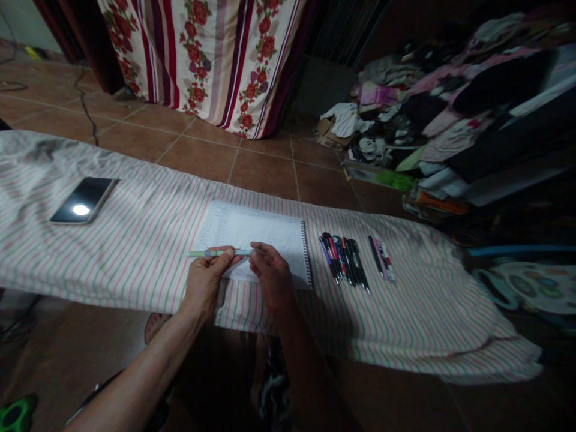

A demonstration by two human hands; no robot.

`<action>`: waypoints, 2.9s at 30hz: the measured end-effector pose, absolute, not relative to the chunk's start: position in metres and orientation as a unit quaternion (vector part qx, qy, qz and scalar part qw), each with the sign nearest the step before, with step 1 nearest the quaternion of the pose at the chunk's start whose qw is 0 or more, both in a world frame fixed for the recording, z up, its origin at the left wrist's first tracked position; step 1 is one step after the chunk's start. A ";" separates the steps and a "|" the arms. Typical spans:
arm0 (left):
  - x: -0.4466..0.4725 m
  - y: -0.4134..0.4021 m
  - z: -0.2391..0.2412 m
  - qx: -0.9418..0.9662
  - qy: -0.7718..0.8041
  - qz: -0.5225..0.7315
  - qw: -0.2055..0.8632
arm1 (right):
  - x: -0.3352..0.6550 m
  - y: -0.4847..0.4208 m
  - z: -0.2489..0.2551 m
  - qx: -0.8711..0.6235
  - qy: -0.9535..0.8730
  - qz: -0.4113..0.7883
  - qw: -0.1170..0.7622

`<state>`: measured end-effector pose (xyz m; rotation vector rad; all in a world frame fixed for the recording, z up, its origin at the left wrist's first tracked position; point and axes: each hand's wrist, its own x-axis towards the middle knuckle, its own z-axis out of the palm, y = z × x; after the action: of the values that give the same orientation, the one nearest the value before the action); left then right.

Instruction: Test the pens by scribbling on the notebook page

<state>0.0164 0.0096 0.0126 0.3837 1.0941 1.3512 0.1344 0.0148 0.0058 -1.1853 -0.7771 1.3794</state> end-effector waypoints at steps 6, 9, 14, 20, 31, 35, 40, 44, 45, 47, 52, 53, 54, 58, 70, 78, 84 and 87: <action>0.016 0.009 0.015 0.181 0.473 0.591 0.628 | 0.136 0.014 0.007 -0.561 -0.357 0.560 0.494; 0.016 0.008 0.015 0.175 0.480 0.586 0.629 | 0.136 0.015 0.004 -0.557 -0.372 0.539 0.511; 0.018 0.009 0.013 0.151 0.471 0.607 0.622 | 0.135 0.017 0.001 -0.527 -0.365 0.548 0.538; 0.016 0.010 0.014 0.160 0.468 0.601 0.628 | 0.136 0.014 0.007 -0.508 -0.321 0.610 0.516; 0.017 0.009 0.012 0.181 0.477 0.594 0.622 | 0.134 0.016 0.000 -0.536 -0.334 0.566 0.531; 0.018 0.010 0.012 0.150 0.472 0.603 0.625 | 0.133 0.014 0.003 -0.512 -0.336 0.585 0.531; 0.016 0.010 0.015 0.152 0.473 0.603 0.624 | 0.132 0.012 0.010 -0.494 -0.285 0.626 0.532; 0.016 0.009 0.014 0.179 0.489 0.591 0.616 | 0.133 0.013 0.007 -0.531 -0.306 0.601 0.512; 0.016 0.009 0.014 0.184 0.491 0.591 0.614 | 0.133 0.014 0.005 -0.536 -0.318 0.590 0.513; 0.016 0.009 0.013 0.186 0.491 0.591 0.612 | 0.134 0.015 0.003 -0.535 -0.331 0.576 0.522; 0.016 0.009 0.011 0.168 0.478 0.589 0.630 | 0.134 0.017 0.001 -0.516 -0.308 0.592 0.537; 0.017 0.009 0.011 0.165 0.477 0.588 0.632 | 0.134 0.017 0.000 -0.513 -0.308 0.594 0.538; 0.017 0.009 0.011 0.164 0.476 0.588 0.633 | 0.134 0.018 0.000 -0.510 -0.311 0.593 0.539; 0.017 0.010 0.012 0.163 0.479 0.590 0.629 | 0.134 0.019 -0.001 -0.509 -0.327 0.583 0.542; 0.017 0.008 0.014 0.185 0.491 0.586 0.617 | 0.135 0.017 0.002 -0.523 -0.323 0.581 0.533; 0.018 0.012 0.008 0.140 0.454 0.612 0.632 | 0.134 0.019 -0.003 -0.491 -0.343 0.580 0.551; 0.016 0.013 0.010 0.130 0.451 0.620 0.628 | 0.134 0.017 0.004 -0.509 -0.313 0.600 0.532; 0.016 0.012 0.010 0.139 0.459 0.606 0.634 | 0.135 0.018 0.003 -0.547 -0.331 0.575 0.510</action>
<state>0.0164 0.0117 0.0099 0.3185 1.0484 1.3862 0.1349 0.0176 0.0030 -1.3177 -0.7978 1.3833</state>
